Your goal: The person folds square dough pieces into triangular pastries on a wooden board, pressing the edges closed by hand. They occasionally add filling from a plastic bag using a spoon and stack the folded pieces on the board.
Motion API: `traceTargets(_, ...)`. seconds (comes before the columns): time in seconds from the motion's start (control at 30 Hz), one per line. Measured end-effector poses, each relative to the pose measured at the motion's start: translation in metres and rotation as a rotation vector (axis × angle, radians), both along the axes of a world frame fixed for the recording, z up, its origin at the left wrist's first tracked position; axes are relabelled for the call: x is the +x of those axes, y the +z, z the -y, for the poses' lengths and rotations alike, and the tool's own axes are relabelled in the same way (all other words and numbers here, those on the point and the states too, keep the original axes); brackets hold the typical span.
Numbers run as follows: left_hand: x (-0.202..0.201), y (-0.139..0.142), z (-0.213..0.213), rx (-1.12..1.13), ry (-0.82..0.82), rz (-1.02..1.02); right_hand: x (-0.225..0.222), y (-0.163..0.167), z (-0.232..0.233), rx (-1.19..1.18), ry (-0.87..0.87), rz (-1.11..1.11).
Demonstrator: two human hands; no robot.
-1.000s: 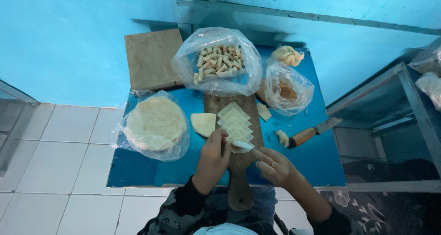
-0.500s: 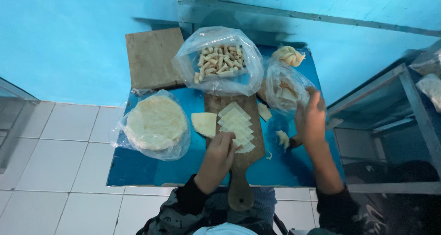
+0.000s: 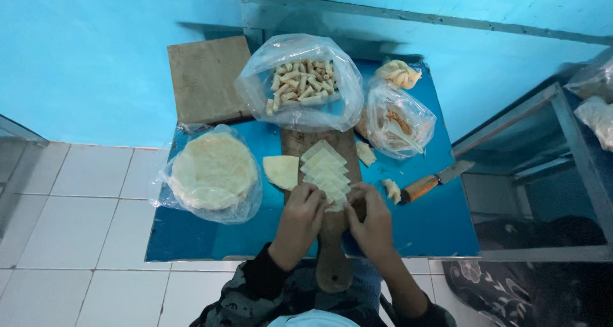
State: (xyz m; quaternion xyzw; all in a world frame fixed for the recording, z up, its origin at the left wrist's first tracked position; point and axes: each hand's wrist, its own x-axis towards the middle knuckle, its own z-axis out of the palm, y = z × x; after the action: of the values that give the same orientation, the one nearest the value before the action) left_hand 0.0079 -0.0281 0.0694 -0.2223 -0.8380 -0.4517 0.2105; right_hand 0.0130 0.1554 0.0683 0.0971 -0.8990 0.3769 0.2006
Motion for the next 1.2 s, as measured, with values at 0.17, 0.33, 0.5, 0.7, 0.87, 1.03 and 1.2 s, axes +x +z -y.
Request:
traceTargets(0.17, -0.002, -0.003, -0.001, 0.003, 0.018, 0.010, -0.001, -0.013, 0.015, -0.087, -0.002, -0.048)
traceTargets(0.33, -0.002, -0.003, -0.001, 0.017, 0.008, 0.020, -0.003, -0.026, 0.020, 0.010, 0.137, -0.164)
traceTargets(0.5, -0.001, -0.004, -0.002, 0.025, 0.005, 0.078, -0.004, -0.029, 0.013, 0.038, 0.237, -0.218)
traceTargets(0.7, -0.002, -0.007, 0.000, 0.017, -0.004, 0.006, -0.006, -0.012, -0.008, 0.131, 0.319, -0.141)
traceTargets(0.87, -0.004, -0.002, 0.004, 0.031, -0.058, 0.007, -0.020, -0.004, -0.019, 0.198, 0.465, -0.171)
traceTargets(1.03, -0.004, 0.003, 0.009, -0.002, -0.139, 0.054, -0.030, -0.006, -0.016, 0.023, 0.437, -0.003)
traceTargets(1.2, -0.008, -0.004, 0.002, -0.061, -0.069, 0.015, -0.030, 0.000, -0.020, 0.078, 0.455, -0.049)
